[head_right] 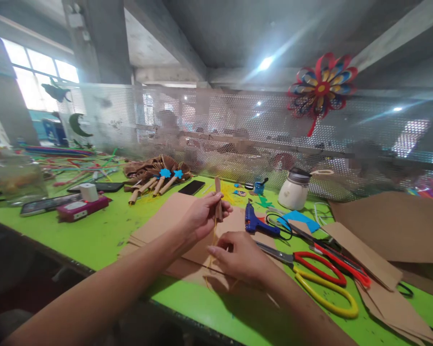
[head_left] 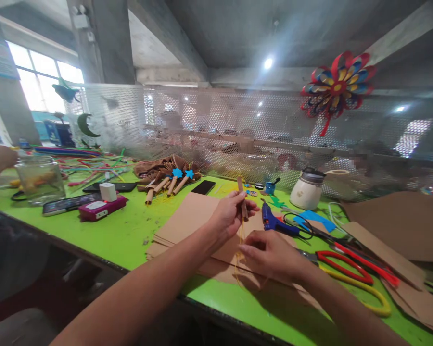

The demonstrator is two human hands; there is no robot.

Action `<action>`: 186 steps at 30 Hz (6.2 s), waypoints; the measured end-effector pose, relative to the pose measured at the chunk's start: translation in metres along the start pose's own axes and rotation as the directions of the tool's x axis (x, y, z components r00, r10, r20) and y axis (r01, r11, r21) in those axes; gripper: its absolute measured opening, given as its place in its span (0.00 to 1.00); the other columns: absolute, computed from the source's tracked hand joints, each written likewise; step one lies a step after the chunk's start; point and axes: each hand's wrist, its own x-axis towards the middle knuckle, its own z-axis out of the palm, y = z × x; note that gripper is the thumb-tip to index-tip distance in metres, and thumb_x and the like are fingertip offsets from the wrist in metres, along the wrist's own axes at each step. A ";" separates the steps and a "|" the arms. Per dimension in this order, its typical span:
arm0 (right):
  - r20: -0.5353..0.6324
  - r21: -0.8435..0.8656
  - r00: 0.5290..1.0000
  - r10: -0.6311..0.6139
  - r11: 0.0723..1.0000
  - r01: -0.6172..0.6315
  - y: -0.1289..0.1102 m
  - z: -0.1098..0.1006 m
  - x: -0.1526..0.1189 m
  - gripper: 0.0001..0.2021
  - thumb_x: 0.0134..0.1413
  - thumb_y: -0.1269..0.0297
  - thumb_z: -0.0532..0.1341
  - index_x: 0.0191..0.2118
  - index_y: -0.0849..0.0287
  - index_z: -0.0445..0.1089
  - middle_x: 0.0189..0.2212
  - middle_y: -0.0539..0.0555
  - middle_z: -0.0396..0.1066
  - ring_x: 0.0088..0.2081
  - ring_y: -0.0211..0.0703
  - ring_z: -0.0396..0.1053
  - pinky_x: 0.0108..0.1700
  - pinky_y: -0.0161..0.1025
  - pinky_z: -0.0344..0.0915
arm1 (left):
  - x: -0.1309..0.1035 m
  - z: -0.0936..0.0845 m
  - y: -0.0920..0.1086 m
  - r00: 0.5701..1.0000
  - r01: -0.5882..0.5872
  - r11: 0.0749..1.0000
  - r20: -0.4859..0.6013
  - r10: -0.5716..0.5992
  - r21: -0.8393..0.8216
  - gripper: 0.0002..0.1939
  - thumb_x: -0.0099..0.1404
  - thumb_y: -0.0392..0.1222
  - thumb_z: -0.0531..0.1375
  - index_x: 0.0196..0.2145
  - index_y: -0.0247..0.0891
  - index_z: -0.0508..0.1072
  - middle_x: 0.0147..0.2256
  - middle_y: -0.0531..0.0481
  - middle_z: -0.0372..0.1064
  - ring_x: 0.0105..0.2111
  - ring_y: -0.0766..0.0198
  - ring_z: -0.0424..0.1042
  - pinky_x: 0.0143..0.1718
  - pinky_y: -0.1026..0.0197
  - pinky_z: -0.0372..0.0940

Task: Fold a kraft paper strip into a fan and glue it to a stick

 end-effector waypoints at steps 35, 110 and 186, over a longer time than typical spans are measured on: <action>-0.548 0.042 0.827 -0.127 0.983 0.179 0.013 0.015 0.007 0.16 0.59 0.60 0.50 0.24 0.61 0.64 0.20 0.51 0.64 0.23 0.36 0.60 0.27 0.34 0.56 | -0.012 0.012 -0.020 0.985 0.004 0.987 0.169 -0.031 0.158 0.07 0.60 0.42 0.55 0.30 0.36 0.60 0.24 0.49 0.71 0.12 0.71 0.58 0.10 0.69 0.48; -0.533 0.445 0.828 0.173 0.890 0.101 0.030 -0.038 0.012 0.10 0.49 0.61 0.59 0.36 0.62 0.68 0.32 0.55 0.70 0.33 0.42 0.67 0.34 0.38 0.65 | -0.001 -0.007 0.006 0.952 0.199 0.913 0.149 -0.266 0.357 0.09 0.60 0.43 0.57 0.32 0.35 0.62 0.27 0.47 0.70 0.25 0.65 0.72 0.18 0.71 0.59; -0.365 0.620 0.776 0.514 0.756 -0.209 0.049 -0.037 0.025 0.20 0.39 0.46 0.63 0.22 0.61 0.65 0.15 0.48 0.64 0.13 0.32 0.59 0.13 0.30 0.52 | -0.013 -0.012 -0.034 0.936 -0.351 0.107 0.349 0.031 0.930 0.13 0.59 0.39 0.52 0.41 0.36 0.68 0.39 0.42 0.69 0.38 0.56 0.67 0.39 0.58 0.59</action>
